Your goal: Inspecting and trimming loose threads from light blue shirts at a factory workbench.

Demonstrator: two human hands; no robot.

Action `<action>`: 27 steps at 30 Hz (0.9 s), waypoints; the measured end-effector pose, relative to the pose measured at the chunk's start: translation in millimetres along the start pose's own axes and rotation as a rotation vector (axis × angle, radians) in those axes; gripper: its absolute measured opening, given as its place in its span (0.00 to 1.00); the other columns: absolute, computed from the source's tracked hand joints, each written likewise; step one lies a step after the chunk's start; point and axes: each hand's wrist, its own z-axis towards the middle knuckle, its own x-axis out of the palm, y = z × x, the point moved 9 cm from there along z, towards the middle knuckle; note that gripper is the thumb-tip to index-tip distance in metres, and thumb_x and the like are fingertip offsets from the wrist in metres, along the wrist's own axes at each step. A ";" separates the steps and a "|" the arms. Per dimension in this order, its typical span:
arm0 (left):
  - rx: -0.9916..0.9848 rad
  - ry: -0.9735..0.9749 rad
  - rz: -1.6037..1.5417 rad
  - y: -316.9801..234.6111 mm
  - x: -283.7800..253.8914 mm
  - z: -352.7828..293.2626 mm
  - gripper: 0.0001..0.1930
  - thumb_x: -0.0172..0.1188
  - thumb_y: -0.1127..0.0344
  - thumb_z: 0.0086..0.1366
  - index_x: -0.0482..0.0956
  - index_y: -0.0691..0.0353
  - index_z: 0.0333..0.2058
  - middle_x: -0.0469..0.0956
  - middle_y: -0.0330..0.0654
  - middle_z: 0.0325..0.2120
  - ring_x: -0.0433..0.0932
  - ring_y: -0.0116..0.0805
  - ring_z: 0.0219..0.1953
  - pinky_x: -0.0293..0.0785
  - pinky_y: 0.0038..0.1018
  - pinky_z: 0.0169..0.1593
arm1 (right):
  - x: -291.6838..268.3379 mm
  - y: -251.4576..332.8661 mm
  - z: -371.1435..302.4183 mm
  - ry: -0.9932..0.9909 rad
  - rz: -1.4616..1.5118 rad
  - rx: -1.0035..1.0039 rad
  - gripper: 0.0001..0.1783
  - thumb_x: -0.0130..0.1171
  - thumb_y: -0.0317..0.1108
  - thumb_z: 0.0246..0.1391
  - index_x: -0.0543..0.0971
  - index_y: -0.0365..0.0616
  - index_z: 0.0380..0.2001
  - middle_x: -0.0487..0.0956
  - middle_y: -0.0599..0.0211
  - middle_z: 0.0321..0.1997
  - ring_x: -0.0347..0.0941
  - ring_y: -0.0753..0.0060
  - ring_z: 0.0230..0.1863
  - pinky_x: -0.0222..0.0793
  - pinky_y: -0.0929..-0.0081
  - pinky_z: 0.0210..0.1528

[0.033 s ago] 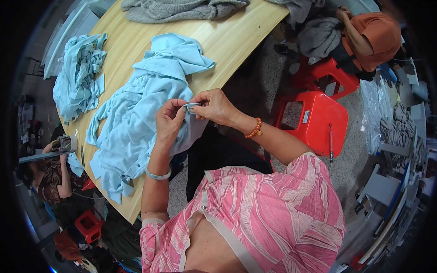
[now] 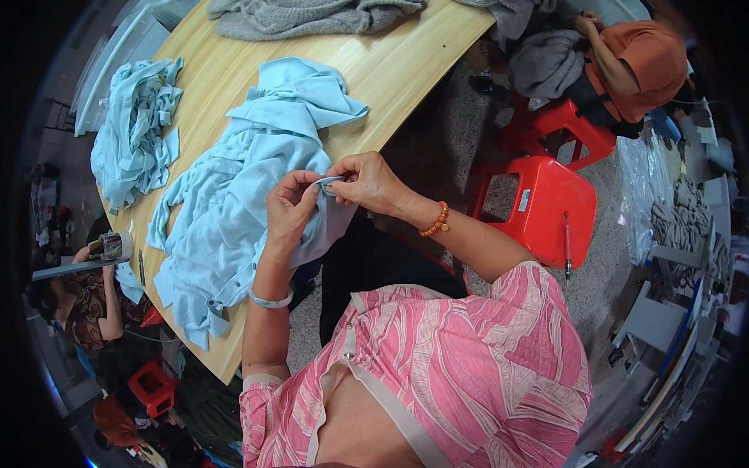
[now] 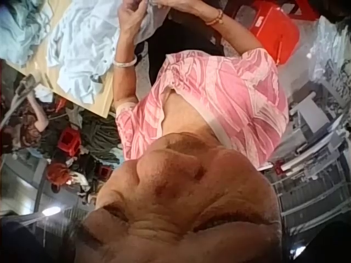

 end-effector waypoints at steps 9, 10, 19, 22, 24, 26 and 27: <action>-0.127 -0.057 0.159 9.6 -5.4 -0.4 0.03 0.60 0.74 0.61 0.79 0.68 0.33 0.75 0.30 0.23 0.69 0.15 0.23 0.63 0.13 0.26 | -2.7 -2.0 3.8 0.010 -0.041 -0.023 0.08 0.60 0.27 0.47 0.80 0.34 0.31 0.79 0.69 0.23 0.74 0.83 0.22 0.71 0.83 0.26; -0.085 -0.048 0.093 5.3 -3.6 0.6 0.03 0.60 0.74 0.61 0.79 0.68 0.34 0.75 0.29 0.23 0.69 0.15 0.23 0.62 0.13 0.25 | -3.1 3.7 3.8 0.005 -0.048 -0.083 0.08 0.60 0.28 0.47 0.80 0.34 0.31 0.79 0.70 0.22 0.74 0.84 0.22 0.71 0.83 0.25; -0.096 -0.056 0.040 9.3 -6.8 0.8 0.04 0.62 0.74 0.60 0.81 0.68 0.34 0.76 0.29 0.22 0.68 0.14 0.22 0.61 0.12 0.25 | -0.7 -8.8 4.4 0.080 -0.012 0.008 0.10 0.62 0.30 0.52 0.80 0.35 0.36 0.79 0.69 0.26 0.75 0.82 0.25 0.72 0.84 0.27; -0.141 -0.062 0.037 13.5 -8.6 0.2 0.03 0.62 0.75 0.60 0.81 0.67 0.33 0.76 0.30 0.23 0.68 0.14 0.23 0.62 0.12 0.26 | -1.4 -9.5 4.4 0.085 0.074 0.007 0.10 0.62 0.29 0.50 0.80 0.33 0.33 0.80 0.67 0.25 0.76 0.81 0.24 0.74 0.83 0.26; -0.130 -0.053 0.003 10.3 -8.0 0.5 0.03 0.62 0.74 0.60 0.81 0.68 0.33 0.76 0.30 0.23 0.68 0.14 0.23 0.62 0.12 0.26 | -1.8 -7.7 5.0 0.082 0.082 -0.012 0.10 0.63 0.30 0.50 0.80 0.33 0.33 0.80 0.67 0.25 0.76 0.81 0.24 0.74 0.83 0.26; -0.154 -0.056 0.018 9.6 -7.6 -0.7 0.04 0.62 0.73 0.60 0.81 0.67 0.33 0.76 0.29 0.24 0.68 0.14 0.24 0.61 0.12 0.27 | -1.0 -15.8 5.7 0.083 0.145 0.079 0.10 0.64 0.31 0.50 0.80 0.34 0.34 0.80 0.68 0.25 0.76 0.81 0.24 0.74 0.82 0.27; -0.123 -0.060 -0.014 5.5 -7.9 0.4 0.04 0.62 0.73 0.60 0.81 0.67 0.33 0.76 0.29 0.24 0.68 0.14 0.24 0.61 0.12 0.27 | -0.2 -11.7 6.7 0.096 0.137 0.032 0.10 0.64 0.31 0.50 0.80 0.34 0.34 0.80 0.68 0.25 0.76 0.81 0.24 0.74 0.82 0.27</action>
